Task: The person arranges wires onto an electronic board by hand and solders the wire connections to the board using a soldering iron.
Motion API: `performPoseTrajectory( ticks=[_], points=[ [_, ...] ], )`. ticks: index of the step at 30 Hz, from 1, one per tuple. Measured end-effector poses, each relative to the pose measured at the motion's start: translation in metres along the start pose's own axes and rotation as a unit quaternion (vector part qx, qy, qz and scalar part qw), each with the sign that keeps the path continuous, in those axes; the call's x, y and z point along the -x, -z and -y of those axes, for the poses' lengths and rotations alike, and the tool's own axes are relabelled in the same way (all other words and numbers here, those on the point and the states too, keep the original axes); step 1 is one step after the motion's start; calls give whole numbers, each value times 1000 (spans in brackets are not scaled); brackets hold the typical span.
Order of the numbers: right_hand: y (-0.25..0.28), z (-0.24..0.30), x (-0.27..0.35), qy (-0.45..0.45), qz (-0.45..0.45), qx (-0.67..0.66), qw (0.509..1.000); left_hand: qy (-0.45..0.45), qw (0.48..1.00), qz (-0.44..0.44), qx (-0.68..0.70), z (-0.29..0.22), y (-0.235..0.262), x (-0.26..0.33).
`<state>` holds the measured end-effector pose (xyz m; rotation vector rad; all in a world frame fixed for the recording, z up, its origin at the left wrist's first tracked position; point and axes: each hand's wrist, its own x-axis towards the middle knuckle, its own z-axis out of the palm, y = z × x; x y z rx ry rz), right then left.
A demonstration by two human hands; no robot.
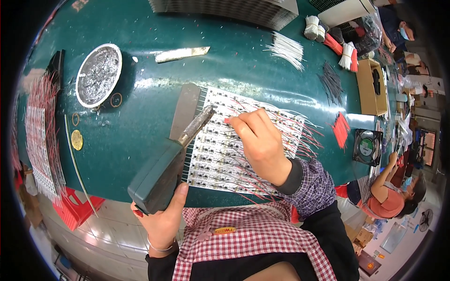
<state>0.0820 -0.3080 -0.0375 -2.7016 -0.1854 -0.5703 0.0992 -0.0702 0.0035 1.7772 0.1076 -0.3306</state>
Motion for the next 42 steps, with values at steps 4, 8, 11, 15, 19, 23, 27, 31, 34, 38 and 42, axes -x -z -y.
performPoseTrajectory(
  ticks=[4,8,11,15,19,23,27,31,34,38,42],
  points=[
    [0,2,1,-9,14,-4,1000,-42,999,19,7,-2,0,1],
    [-3,3,2,-15,4,-15,1000,-17,999,34,6,0,2,2],
    [-2,3,2,-14,7,-7,1000,-25,999,45,1,-1,3,2],
    [-2,2,3,-6,9,1,1000,-20,998,57,1,-2,3,2],
    [-2,3,2,-2,12,7,1000,-11,999,45,6,-1,1,1],
    [-4,2,3,-2,15,4,1000,-41,997,60,-13,3,2,0],
    [-2,6,-2,-21,-7,-10,1000,-64,996,53,-14,6,1,1],
    [-3,5,-1,-22,-9,-17,1000,-58,997,55,-19,3,0,1],
    [-1,5,-2,-25,-3,-15,1000,-37,997,63,-1,1,-1,0],
    [-2,5,-1,-16,18,2,1000,-40,998,38,0,1,-4,0],
    [3,6,-3,-8,42,41,998,-54,998,26,-8,1,-5,0]
  ],
)
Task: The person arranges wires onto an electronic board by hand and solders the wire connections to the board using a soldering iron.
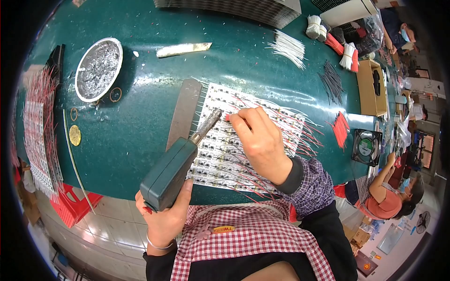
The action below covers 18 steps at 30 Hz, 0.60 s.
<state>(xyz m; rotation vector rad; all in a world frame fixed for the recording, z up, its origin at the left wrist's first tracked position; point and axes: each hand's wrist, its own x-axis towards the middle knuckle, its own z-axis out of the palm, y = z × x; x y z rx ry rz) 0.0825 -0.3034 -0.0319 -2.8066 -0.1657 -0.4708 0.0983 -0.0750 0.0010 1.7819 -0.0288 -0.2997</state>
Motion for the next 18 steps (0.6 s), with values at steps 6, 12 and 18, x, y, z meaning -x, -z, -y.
performPoseTrajectory(
  ticks=[6,12,18],
  points=[
    [-4,1,0,-19,-35,-35,999,-7,1000,-3,-14,0,1,1],
    [-4,1,0,-17,-34,-40,998,5,1000,-12,-4,-1,-1,1],
    [-6,0,1,-11,-37,-38,999,-28,1000,1,-15,1,-1,-2]
  ],
)
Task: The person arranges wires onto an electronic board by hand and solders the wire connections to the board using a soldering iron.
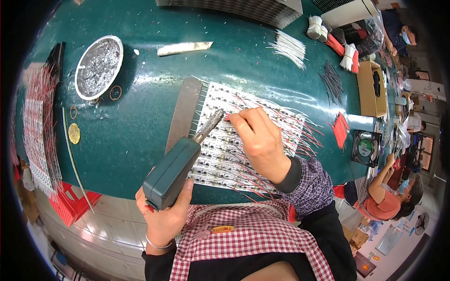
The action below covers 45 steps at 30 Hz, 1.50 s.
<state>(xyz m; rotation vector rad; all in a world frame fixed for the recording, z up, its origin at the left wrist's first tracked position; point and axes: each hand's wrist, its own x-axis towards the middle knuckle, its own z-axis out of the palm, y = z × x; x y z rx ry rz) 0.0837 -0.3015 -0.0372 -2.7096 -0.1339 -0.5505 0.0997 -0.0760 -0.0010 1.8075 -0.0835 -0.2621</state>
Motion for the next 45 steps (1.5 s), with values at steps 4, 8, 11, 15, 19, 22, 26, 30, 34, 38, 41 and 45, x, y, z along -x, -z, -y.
performPoseTrajectory(
  ticks=[4,8,11,15,19,22,26,30,34,38,41,45],
  points=[
    [0,1,0,0,2,4,1000,0,1000,5,9,-1,-2,-2],
    [0,1,0,0,0,2,1000,-8,1000,11,-4,-3,-1,-3],
    [-1,0,1,0,1,-3,1000,4,1000,6,4,-3,-1,-2],
    [1,1,0,-1,-2,-2,1000,-29,996,-75,-32,8,-5,7],
    [0,0,1,-4,-4,-7,1000,-35,998,-18,-58,6,3,5],
    [-1,1,0,0,-7,-5,1000,-24,999,-13,-31,3,3,3],
    [-2,-1,2,-3,-14,-21,1000,12,999,-31,4,-3,-2,3],
    [-3,-2,3,-8,-18,-27,999,10,1000,-19,8,-4,0,1],
    [-3,-2,3,-6,-19,-23,1000,8,1000,-23,1,-4,1,1],
    [0,-1,3,-3,-17,-15,1000,1,1000,4,4,-5,-1,-1],
    [-6,-1,3,-1,-14,-17,1000,-1,1000,5,8,1,-1,-1],
    [-2,-1,3,-4,-15,-9,1000,-6,1000,11,15,0,-2,-2]
  ],
)
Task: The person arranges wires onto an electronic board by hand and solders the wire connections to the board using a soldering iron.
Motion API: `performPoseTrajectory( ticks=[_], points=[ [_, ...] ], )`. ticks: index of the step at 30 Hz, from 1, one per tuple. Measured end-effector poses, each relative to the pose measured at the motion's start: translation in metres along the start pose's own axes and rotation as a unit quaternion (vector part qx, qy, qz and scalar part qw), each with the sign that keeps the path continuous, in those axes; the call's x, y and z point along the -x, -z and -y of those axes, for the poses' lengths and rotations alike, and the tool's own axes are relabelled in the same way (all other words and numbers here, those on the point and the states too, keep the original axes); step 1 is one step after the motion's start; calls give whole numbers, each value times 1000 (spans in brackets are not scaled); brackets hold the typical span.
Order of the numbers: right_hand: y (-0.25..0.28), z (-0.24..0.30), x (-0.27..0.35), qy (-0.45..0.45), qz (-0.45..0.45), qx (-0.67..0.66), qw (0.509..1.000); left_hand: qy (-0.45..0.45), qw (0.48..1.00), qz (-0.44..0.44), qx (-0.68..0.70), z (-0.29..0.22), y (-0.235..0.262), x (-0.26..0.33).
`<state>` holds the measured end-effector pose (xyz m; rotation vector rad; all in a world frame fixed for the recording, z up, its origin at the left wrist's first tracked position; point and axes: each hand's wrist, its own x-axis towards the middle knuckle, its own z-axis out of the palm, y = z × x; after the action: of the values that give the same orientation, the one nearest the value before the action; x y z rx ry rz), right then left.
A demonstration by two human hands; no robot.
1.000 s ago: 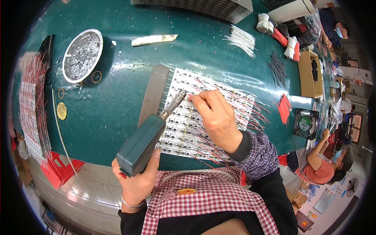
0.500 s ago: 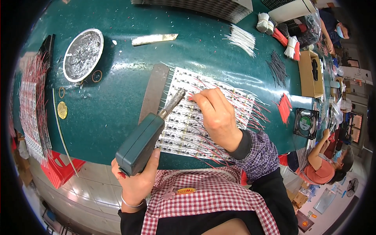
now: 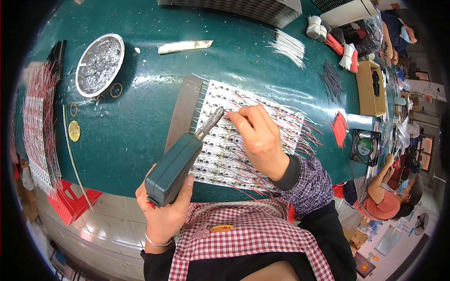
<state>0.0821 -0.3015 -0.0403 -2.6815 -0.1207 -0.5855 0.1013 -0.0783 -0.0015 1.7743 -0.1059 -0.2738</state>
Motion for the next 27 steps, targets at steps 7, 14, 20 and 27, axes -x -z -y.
performPoseTrajectory(
  ticks=[7,14,20,27],
  points=[
    [-1,-1,0,-4,-1,-11,1000,-6,1000,0,-10,1,1,0],
    [-3,-2,1,-2,-7,-6,1000,-23,998,-29,-48,6,5,7],
    [-4,-4,2,16,-4,5,1000,-23,999,-36,-32,3,5,7],
    [4,5,1,19,-56,-6,998,-20,999,-35,-34,4,7,10]
  ],
)
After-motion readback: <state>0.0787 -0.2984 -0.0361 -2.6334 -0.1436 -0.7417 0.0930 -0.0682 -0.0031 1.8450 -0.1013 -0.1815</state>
